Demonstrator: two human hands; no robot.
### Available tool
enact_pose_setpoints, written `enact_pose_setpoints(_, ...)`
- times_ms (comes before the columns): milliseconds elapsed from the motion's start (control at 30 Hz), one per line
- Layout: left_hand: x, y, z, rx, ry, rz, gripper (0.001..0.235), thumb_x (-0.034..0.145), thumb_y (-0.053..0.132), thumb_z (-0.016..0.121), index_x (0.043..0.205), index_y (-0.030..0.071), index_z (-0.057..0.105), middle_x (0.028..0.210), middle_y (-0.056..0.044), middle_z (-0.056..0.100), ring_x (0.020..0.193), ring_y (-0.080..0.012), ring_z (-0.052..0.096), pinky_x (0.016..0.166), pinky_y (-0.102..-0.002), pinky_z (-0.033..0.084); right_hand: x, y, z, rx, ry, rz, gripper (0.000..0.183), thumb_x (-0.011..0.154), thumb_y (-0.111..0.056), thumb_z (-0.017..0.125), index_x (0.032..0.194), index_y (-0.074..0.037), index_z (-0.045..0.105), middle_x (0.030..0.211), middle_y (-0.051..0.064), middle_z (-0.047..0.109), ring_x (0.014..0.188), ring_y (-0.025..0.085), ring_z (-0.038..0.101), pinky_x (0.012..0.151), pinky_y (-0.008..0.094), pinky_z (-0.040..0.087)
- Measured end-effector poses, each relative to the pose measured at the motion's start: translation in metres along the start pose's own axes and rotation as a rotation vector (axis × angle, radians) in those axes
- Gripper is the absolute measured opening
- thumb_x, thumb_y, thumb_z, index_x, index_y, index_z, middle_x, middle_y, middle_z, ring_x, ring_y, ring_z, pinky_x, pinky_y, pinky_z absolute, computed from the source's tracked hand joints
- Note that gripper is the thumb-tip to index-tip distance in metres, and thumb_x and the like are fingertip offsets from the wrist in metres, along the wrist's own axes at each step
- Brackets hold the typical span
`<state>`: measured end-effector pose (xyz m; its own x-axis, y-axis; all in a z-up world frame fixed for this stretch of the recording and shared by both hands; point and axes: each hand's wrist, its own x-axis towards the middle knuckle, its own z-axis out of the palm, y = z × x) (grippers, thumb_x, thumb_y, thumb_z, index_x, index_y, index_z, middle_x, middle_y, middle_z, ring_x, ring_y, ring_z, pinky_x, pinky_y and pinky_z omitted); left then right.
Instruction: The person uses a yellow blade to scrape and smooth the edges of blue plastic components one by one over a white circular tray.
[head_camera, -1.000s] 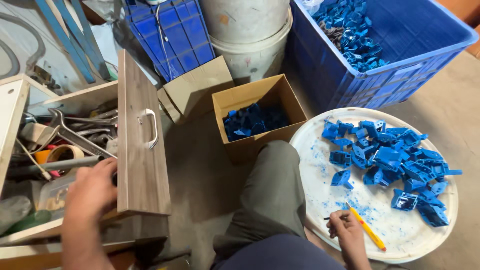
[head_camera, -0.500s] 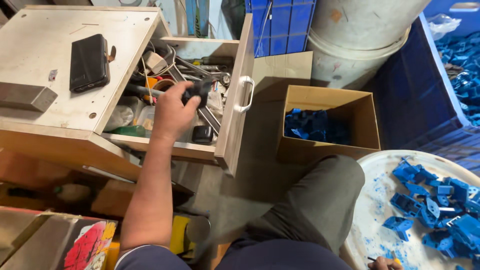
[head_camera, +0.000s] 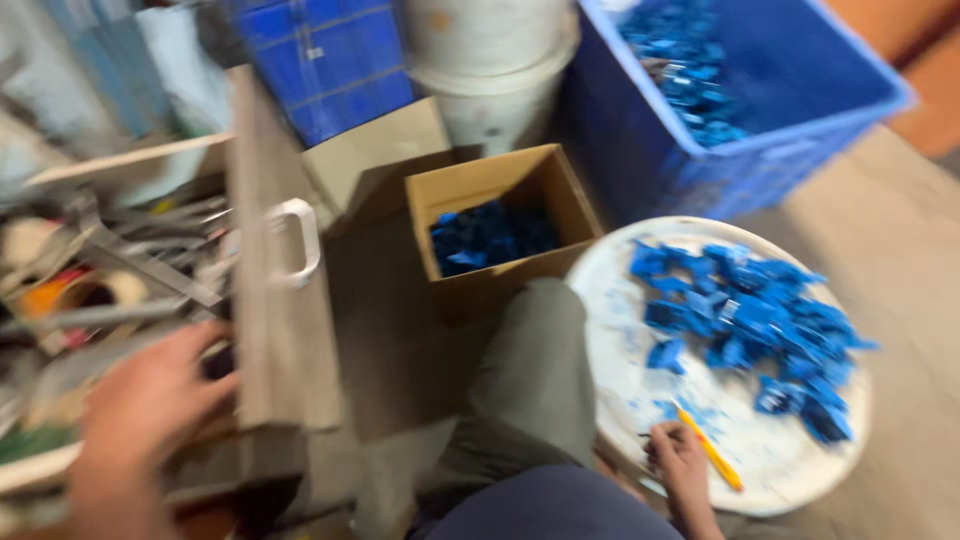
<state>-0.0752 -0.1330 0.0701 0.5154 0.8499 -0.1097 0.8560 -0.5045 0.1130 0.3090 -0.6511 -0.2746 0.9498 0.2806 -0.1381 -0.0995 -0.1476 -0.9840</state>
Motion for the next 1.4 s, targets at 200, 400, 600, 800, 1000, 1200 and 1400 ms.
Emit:
enact_pose_setpoints(200, 0.026, 0.006, 0.003, 0.181, -0.088, -0.09, 0.059, 0.08, 0.044, 0.083, 0.137, 0.037, 0.069, 0.118, -0.01, 0.078, 0.105, -0.0304, 0.073, 0.088, -0.043, 0.059, -0.011, -0.018, 0.005, 0.186, 0.006, 0.027, 0.015, 0.096, -0.017, 0.067, 0.098, -0.004, 0.061, 0.072, 0.007, 0.064, 0.056, 0.011, 0.051, 0.053, 0.027, 0.042)
enact_pose_setpoints(400, 0.012, 0.02, -0.01, -0.07, 0.156, -0.069, 0.051, 0.085, 0.034, 0.078, 0.134, 0.026, 0.067, 0.113, -0.008, 0.077, 0.094, -0.0247, 0.068, 0.08, -0.039, 0.056, -0.017, -0.031, 0.007, 0.184, 0.006, 0.042, 0.014, 0.096, -0.017, 0.066, 0.097, -0.004, 0.061, 0.073, 0.006, 0.064, 0.059, 0.011, 0.054, 0.054, 0.027, 0.043)
enact_pose_setpoints(600, -0.034, 0.131, 0.006, -0.988, 0.145, 0.537, 0.043, 0.09, 0.023, 0.072, 0.132, 0.015, 0.065, 0.109, -0.007, 0.075, 0.082, -0.0189, 0.063, 0.072, -0.035, 0.053, -0.031, -0.082, 0.021, 0.153, -0.093, 0.025, 0.018, 0.097, -0.02, 0.064, 0.101, -0.003, 0.067, 0.076, 0.003, 0.065, 0.064, 0.009, 0.058, 0.058, 0.027, 0.048)
enact_pose_setpoints(800, -0.059, 0.295, 0.096, -1.295, -0.456, 0.798, 0.036, 0.096, 0.013, 0.066, 0.13, 0.004, 0.063, 0.105, -0.005, 0.073, 0.071, -0.0132, 0.058, 0.064, -0.031, 0.05, -0.051, -0.183, 0.04, -0.06, -0.347, -0.103, 0.028, 0.099, -0.029, 0.061, 0.103, -0.004, 0.071, 0.077, 0.001, 0.068, 0.067, 0.007, 0.061, 0.062, 0.025, 0.051)
enact_pose_setpoints(1000, -0.049, 0.339, 0.172, -0.863, 0.148, 1.344, 0.062, 0.089, 0.016, 0.076, 0.143, 0.004, 0.047, 0.136, -0.022, 0.056, 0.119, -0.0432, 0.062, 0.096, -0.044, 0.054, -0.039, -0.224, 0.065, -0.426, -0.427, -0.173, 0.033, 0.097, -0.035, 0.065, 0.104, -0.003, 0.072, 0.08, 0.001, 0.071, 0.071, 0.007, 0.063, 0.062, 0.026, 0.052)
enact_pose_setpoints(1200, -0.032, 0.326, 0.178, -0.873, -0.21, 1.344, 0.095, 0.074, 0.009, 0.077, 0.157, 0.014, 0.03, 0.148, -0.019, 0.045, 0.108, -0.0366, 0.066, 0.089, -0.041, 0.057, -0.028, -0.223, 0.098, -0.137, -0.652, -0.136, 0.033, 0.098, -0.034, 0.069, 0.105, -0.001, 0.07, 0.085, -0.001, 0.07, 0.078, 0.005, 0.06, 0.067, 0.026, 0.052)
enact_pose_setpoints(1400, -0.025, 0.306, 0.163, -0.735, -0.093, 1.072, 0.063, 0.072, 0.023, 0.09, 0.127, 0.016, 0.059, 0.113, -0.011, 0.069, 0.104, -0.0358, 0.07, 0.087, -0.043, 0.057, -0.02, -0.219, 0.12, -0.186, -0.575, -0.12, 0.034, 0.1, -0.037, 0.062, 0.102, -0.004, 0.072, 0.076, -0.003, 0.068, 0.07, 0.003, 0.058, 0.062, 0.024, 0.05)
